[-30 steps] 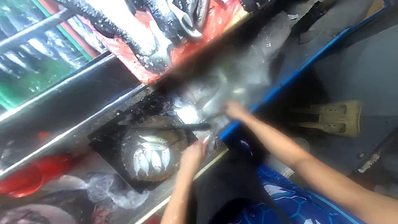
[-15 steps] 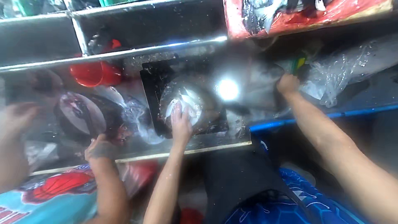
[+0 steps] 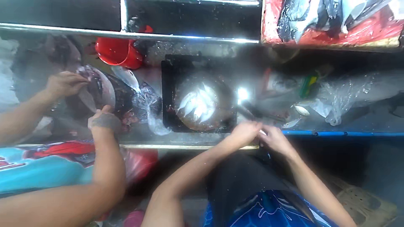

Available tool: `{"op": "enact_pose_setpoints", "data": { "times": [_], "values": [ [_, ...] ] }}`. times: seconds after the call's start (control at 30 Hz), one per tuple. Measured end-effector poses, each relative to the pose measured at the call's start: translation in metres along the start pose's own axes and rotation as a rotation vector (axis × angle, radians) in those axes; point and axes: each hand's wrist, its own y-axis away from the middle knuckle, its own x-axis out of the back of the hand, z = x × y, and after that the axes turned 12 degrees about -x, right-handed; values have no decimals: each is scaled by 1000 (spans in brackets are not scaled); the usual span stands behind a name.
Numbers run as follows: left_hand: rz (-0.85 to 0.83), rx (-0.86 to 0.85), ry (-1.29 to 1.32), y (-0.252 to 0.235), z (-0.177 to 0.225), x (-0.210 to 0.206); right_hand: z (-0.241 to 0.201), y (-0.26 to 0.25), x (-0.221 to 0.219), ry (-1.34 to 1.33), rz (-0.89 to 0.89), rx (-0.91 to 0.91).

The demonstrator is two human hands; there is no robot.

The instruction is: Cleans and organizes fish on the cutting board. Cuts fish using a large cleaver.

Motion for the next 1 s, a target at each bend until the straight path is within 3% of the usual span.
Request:
{"op": "enact_pose_setpoints", "data": {
  "times": [0.13, 0.23, 0.4, 0.47, 0.6, 0.7, 0.77, 0.9, 1.0],
  "values": [
    [-145, 267, 133, 25, -8, 16, -5, -2, -24, -317, 125, -22],
    [-173, 328, 130, 29, -2, 17, -5, -13, -45, -387, 171, -20],
    [-239, 308, 17, 29, 6, 19, -16, -29, -41, -445, -61, -159],
    [-252, 305, -35, 31, 4, 20, -19, -31, -33, -306, -76, -79],
    [-262, 302, -31, 23, -5, 31, -23, -29, -13, 164, 106, 211],
    [-229, 302, -11, 9, -12, 37, -22, -28, -8, 310, 252, 240],
    [-233, 277, 35, -2, -11, 39, -19, -28, -11, 239, 336, 170],
    [-374, 255, 62, -6, 0, 32, 7, -47, 17, 25, 468, -141],
    [-129, 428, -93, 35, -28, 54, 91, -75, 69, 73, 444, -199]
  ]
}}
